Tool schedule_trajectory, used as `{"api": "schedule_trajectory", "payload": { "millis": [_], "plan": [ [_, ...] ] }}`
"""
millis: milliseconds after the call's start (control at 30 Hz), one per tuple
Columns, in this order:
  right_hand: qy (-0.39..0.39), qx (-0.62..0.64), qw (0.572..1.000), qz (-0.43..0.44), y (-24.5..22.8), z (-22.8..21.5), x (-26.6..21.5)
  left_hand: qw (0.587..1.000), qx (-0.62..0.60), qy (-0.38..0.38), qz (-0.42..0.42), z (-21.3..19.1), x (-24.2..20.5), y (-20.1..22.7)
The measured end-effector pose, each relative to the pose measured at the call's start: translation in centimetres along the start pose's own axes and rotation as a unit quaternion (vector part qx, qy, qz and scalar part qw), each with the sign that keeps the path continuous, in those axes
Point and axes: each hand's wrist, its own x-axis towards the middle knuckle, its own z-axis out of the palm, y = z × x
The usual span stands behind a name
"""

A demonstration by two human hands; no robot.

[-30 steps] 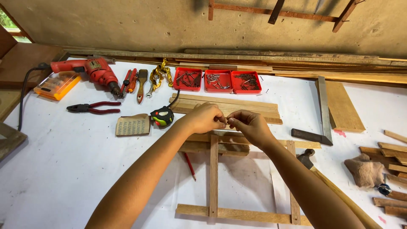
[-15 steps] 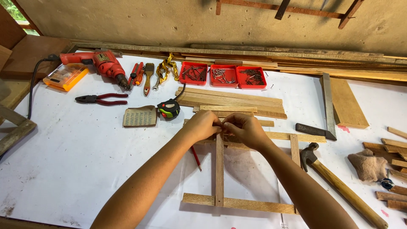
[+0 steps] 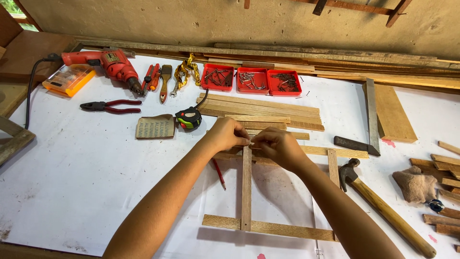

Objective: The recorder is assembling and measuring small wooden slats to create a frame or structure.

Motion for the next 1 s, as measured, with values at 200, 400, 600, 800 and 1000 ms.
{"api": "schedule_trajectory", "payload": {
  "millis": [200,400,600,800,1000],
  "plan": [
    [-0.017,-0.087,0.989,-0.115,-1.9,-0.2,-0.6,0.999,-0.011,0.045,0.03,0.4,-0.2,-0.3],
    [-0.028,-0.208,0.973,0.096,-2.8,0.6,-1.5,0.999,-0.013,0.03,0.027,0.4,0.0,-0.4],
    [-0.034,-0.136,0.978,0.153,-4.2,1.2,-2.1,1.0,0.008,-0.009,0.017,0.4,0.5,-0.6],
    [-0.046,-0.182,0.972,0.144,-4.8,2.0,-1.8,0.998,0.018,0.019,0.063,0.8,1.1,-1.4],
    [-0.033,-0.295,0.95,0.094,-5.2,3.9,-1.5,1.0,0.005,0.005,0.029,0.7,0.9,-1.2]
  ]
}}
